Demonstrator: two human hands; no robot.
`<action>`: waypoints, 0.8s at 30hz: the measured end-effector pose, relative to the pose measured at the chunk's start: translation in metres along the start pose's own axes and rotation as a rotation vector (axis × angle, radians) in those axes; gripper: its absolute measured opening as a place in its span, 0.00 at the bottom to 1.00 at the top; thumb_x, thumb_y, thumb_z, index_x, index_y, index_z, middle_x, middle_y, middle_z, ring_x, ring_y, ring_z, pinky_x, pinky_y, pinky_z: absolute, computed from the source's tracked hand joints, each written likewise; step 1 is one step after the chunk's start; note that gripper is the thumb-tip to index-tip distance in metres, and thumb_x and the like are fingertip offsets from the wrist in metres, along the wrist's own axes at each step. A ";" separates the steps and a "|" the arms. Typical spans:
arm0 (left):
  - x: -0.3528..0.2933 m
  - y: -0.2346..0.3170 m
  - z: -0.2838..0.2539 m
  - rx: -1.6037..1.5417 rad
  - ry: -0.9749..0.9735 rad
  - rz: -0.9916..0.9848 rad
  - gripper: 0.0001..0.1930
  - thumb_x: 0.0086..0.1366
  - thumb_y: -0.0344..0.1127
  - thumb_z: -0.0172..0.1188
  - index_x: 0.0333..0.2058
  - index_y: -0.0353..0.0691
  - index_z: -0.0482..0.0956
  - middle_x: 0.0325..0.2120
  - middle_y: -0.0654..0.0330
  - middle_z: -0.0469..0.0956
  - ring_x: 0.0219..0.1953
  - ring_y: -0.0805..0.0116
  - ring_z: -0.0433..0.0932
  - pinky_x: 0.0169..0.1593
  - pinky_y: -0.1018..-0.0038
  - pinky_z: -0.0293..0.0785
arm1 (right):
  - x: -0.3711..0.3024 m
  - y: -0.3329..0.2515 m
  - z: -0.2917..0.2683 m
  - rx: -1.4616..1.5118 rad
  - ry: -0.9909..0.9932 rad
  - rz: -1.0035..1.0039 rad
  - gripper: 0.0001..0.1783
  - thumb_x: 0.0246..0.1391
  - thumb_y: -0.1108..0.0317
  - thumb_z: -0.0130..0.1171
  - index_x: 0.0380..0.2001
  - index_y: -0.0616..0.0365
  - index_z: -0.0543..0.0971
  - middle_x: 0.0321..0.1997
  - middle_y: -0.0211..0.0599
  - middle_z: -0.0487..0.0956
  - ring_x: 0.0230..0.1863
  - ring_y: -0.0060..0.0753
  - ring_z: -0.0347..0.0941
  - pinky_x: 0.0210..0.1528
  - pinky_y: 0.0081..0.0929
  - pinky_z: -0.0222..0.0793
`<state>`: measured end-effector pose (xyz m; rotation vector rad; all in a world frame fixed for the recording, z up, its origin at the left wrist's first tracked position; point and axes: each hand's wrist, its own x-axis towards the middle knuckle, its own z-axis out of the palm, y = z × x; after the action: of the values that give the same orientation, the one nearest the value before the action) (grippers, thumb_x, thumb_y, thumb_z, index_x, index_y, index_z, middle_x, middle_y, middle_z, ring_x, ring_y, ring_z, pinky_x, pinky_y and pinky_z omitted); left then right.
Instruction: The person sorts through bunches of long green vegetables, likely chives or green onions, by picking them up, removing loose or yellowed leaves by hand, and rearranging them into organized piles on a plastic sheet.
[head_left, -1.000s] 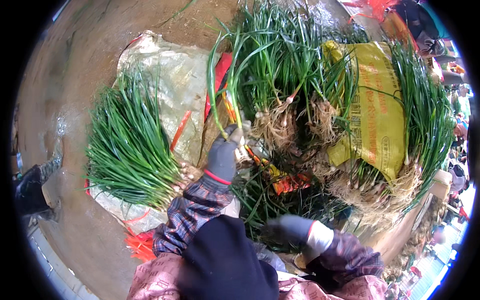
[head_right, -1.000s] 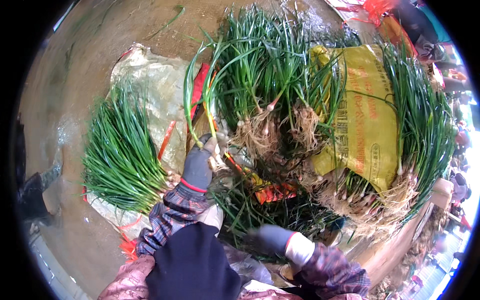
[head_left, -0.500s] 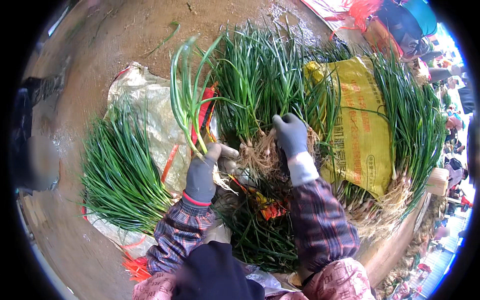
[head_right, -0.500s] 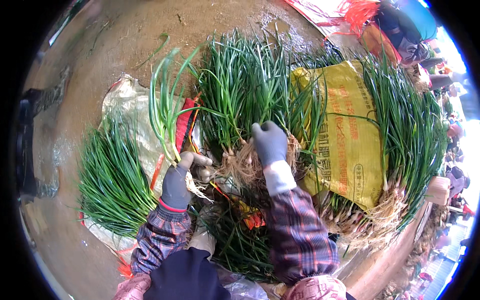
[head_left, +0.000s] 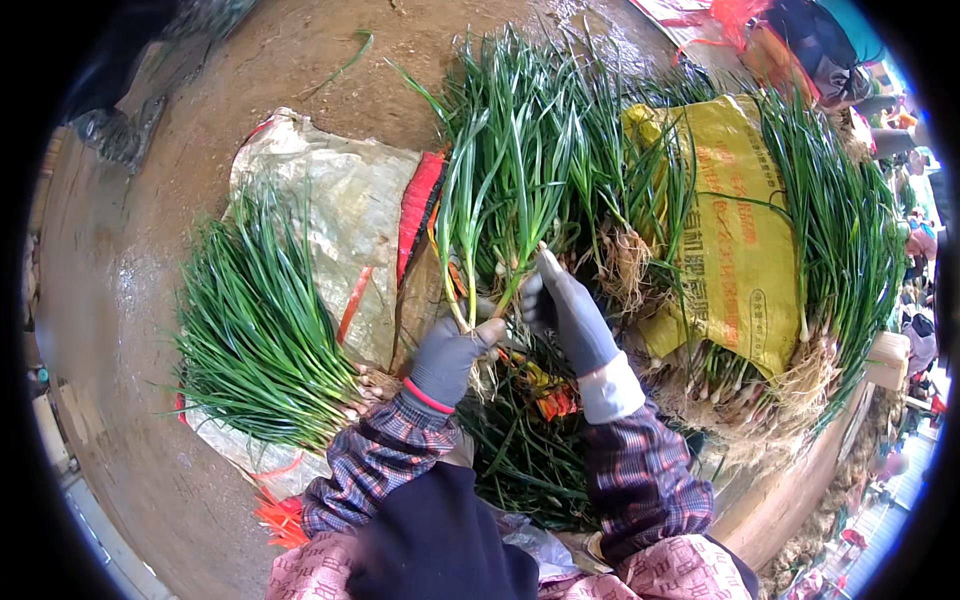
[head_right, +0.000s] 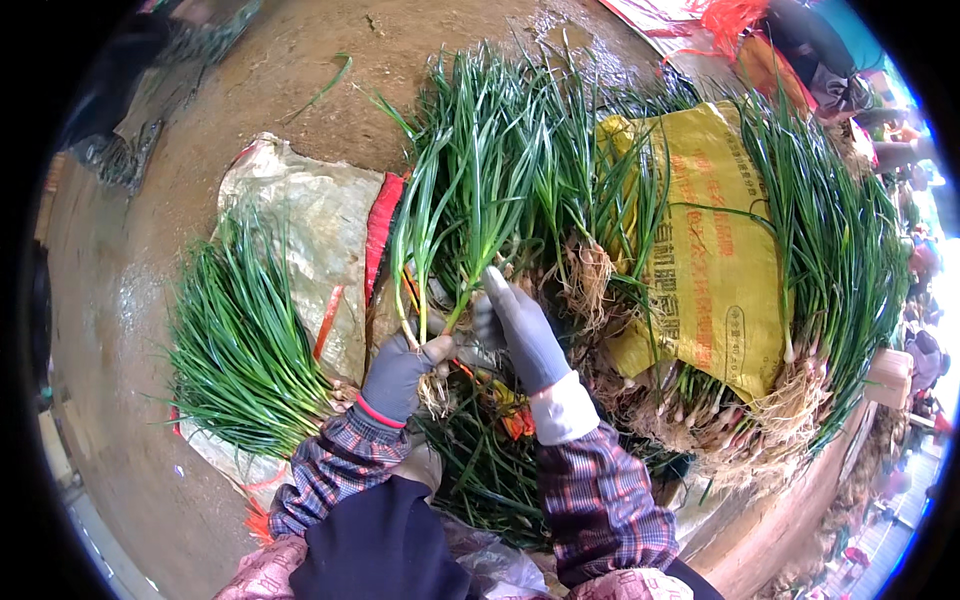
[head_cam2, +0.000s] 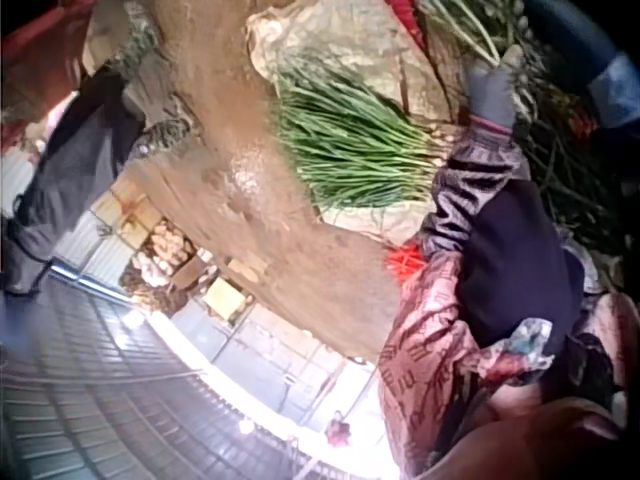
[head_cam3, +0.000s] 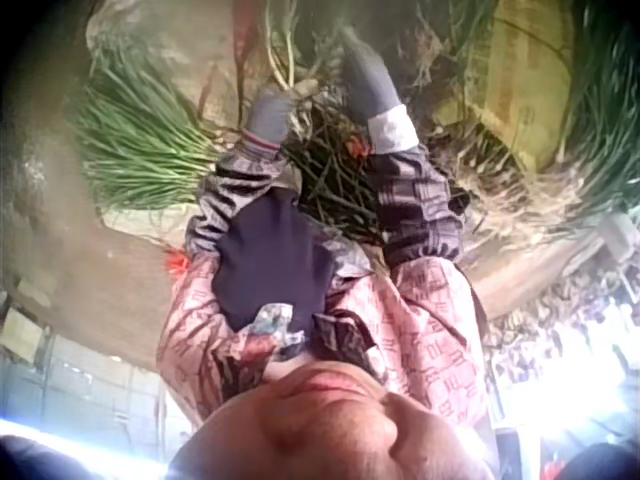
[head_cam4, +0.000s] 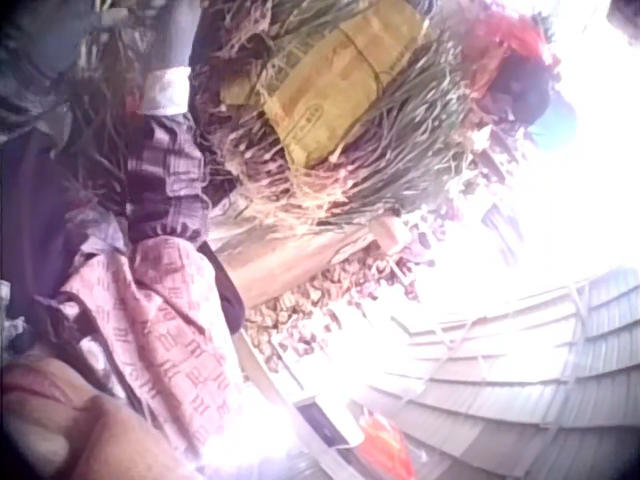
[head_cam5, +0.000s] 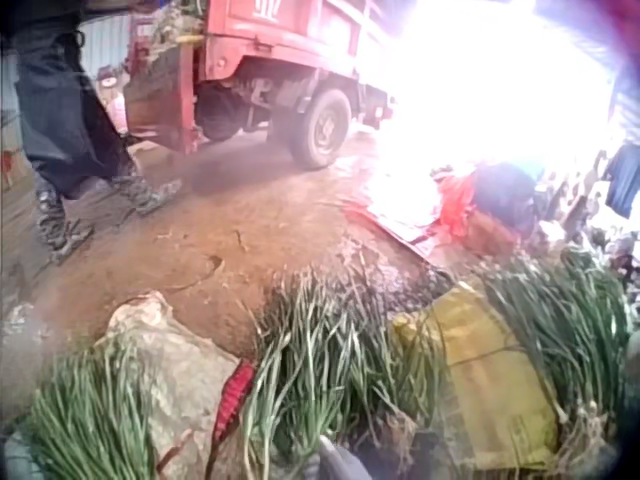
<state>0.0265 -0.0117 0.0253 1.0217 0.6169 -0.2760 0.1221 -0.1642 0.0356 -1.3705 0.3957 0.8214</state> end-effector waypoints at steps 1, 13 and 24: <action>0.001 -0.002 0.007 0.026 0.010 -0.003 0.12 0.66 0.38 0.62 0.43 0.38 0.76 0.29 0.64 0.77 0.29 0.77 0.76 0.31 0.81 0.72 | 0.008 0.002 -0.002 0.005 0.032 -0.071 0.25 0.64 0.44 0.52 0.31 0.57 0.77 0.22 0.24 0.72 0.22 0.19 0.66 0.25 0.20 0.62; 0.004 0.002 0.014 -0.559 -0.108 -0.327 0.14 0.71 0.43 0.55 0.41 0.37 0.75 0.20 0.69 0.70 0.15 0.79 0.62 0.21 0.81 0.61 | 0.023 0.017 0.036 0.522 0.267 -0.061 0.16 0.63 0.59 0.54 0.22 0.49 0.69 0.15 0.19 0.62 0.11 0.15 0.54 0.13 0.17 0.50; -0.013 -0.001 -0.013 -1.076 -0.436 -0.239 0.17 0.75 0.45 0.48 0.44 0.36 0.78 0.15 0.74 0.62 0.12 0.83 0.59 0.17 0.79 0.58 | -0.001 0.005 -0.039 0.139 -0.084 0.054 0.14 0.61 0.57 0.51 0.29 0.54 0.77 0.19 0.28 0.75 0.16 0.22 0.72 0.17 0.19 0.63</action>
<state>0.0107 -0.0017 0.0271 -0.1543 0.3879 -0.3062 0.1259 -0.2017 0.0256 -1.1972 0.4185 0.8768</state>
